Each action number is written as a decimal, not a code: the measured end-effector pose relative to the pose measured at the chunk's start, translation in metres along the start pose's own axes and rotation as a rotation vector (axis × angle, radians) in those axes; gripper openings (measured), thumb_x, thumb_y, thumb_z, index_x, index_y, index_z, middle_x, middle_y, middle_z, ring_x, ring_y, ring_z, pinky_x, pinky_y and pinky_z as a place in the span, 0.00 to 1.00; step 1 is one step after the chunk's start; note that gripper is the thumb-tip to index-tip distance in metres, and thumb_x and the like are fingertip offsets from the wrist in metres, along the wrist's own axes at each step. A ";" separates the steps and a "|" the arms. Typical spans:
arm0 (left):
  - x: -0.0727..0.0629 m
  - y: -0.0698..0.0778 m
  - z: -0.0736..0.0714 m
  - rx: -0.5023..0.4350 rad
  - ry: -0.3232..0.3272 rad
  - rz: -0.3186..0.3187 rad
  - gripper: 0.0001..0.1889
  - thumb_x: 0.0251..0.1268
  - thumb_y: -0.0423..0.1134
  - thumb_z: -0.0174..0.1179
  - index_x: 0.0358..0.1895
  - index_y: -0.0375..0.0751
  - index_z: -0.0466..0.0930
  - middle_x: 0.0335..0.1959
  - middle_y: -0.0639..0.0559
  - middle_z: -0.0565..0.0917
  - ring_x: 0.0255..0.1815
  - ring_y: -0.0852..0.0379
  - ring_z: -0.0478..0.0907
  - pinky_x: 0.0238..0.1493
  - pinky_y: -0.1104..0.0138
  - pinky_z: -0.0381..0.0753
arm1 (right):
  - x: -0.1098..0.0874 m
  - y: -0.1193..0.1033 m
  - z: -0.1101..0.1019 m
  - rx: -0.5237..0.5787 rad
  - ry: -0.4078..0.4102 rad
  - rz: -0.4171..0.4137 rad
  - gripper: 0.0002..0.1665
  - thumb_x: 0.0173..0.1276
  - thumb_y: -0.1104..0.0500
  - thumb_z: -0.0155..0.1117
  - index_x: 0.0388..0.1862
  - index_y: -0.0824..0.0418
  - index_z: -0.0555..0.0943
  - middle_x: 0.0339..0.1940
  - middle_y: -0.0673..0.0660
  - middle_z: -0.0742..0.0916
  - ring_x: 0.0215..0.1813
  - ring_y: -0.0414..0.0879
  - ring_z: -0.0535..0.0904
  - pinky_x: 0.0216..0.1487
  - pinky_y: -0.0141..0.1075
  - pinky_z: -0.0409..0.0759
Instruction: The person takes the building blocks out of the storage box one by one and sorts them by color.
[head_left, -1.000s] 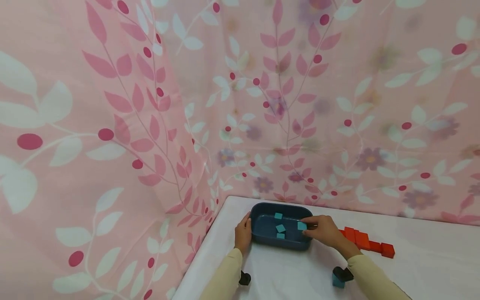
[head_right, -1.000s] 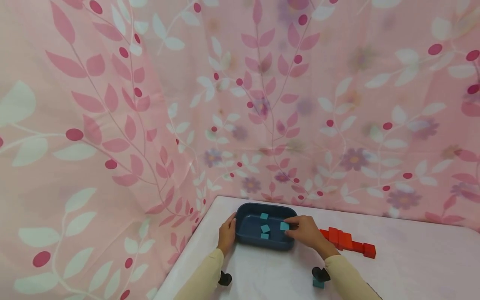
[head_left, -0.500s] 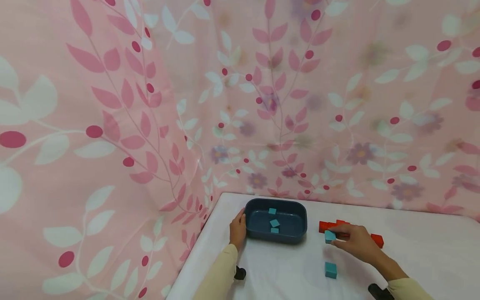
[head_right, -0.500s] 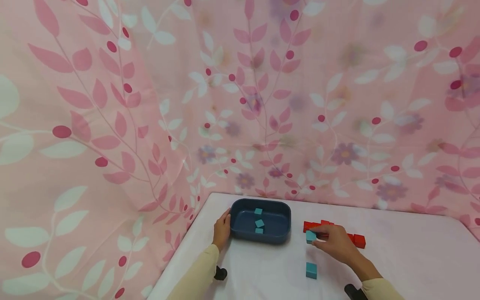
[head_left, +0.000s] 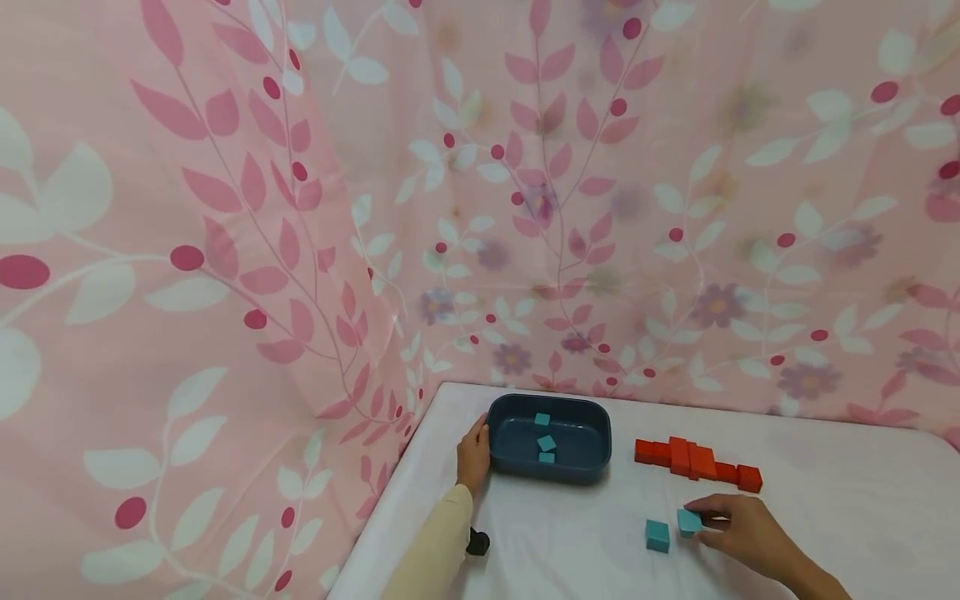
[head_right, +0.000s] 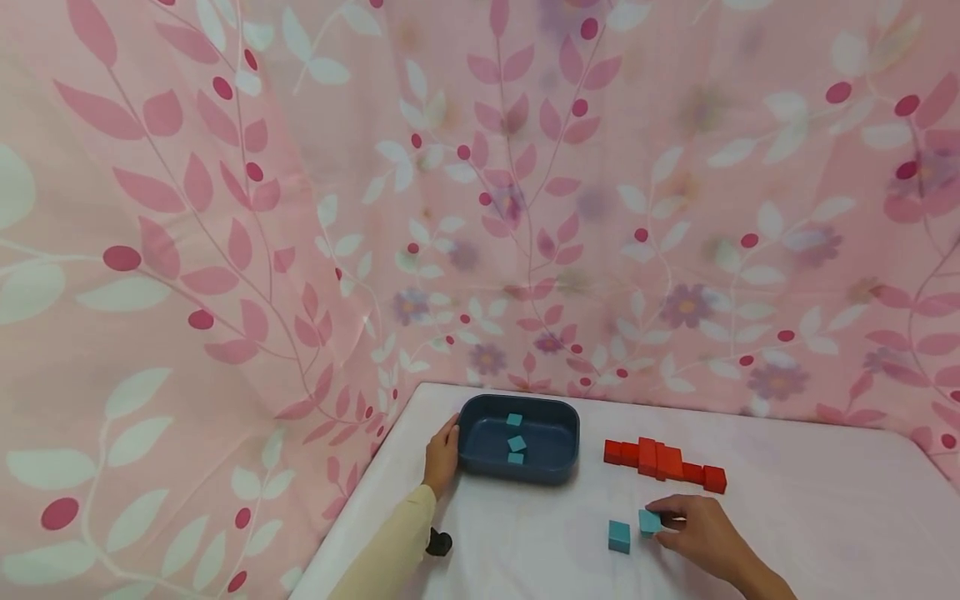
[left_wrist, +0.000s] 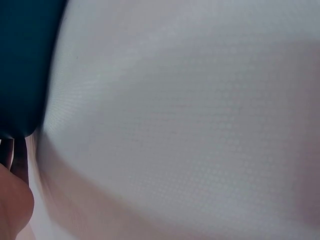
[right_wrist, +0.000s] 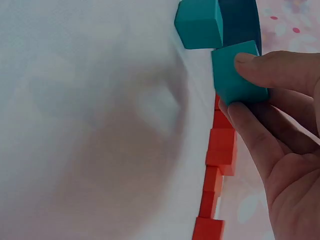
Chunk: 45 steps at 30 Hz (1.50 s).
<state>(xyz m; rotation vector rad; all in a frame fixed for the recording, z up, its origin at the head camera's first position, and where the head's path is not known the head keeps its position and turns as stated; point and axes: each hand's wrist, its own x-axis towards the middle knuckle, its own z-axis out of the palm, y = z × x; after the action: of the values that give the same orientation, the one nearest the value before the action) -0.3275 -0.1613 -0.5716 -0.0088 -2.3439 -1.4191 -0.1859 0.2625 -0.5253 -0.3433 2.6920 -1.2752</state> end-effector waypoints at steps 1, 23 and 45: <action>0.001 -0.001 0.000 0.004 0.000 0.000 0.18 0.76 0.36 0.50 0.63 0.36 0.76 0.60 0.41 0.78 0.63 0.44 0.74 0.64 0.49 0.70 | -0.001 0.002 0.002 0.006 -0.003 0.007 0.25 0.52 0.60 0.78 0.49 0.66 0.84 0.43 0.57 0.87 0.42 0.49 0.85 0.40 0.39 0.85; 0.002 0.001 0.000 -0.008 0.009 0.000 0.18 0.76 0.36 0.50 0.63 0.36 0.77 0.60 0.41 0.79 0.63 0.44 0.74 0.64 0.49 0.70 | 0.000 0.015 0.030 0.114 -0.071 0.162 0.30 0.49 0.55 0.80 0.50 0.66 0.83 0.45 0.56 0.85 0.46 0.50 0.81 0.45 0.46 0.84; 0.002 -0.003 0.003 0.014 0.002 -0.007 0.19 0.76 0.37 0.50 0.64 0.36 0.76 0.60 0.41 0.78 0.63 0.44 0.74 0.63 0.49 0.70 | 0.082 -0.099 0.011 -0.259 0.156 -0.447 0.20 0.59 0.52 0.74 0.50 0.57 0.85 0.45 0.50 0.87 0.45 0.48 0.83 0.43 0.41 0.85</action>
<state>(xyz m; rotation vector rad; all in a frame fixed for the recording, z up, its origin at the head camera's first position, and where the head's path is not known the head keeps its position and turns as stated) -0.3311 -0.1612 -0.5749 0.0049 -2.3539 -1.4056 -0.2486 0.1717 -0.4584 -0.9611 3.0330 -1.0771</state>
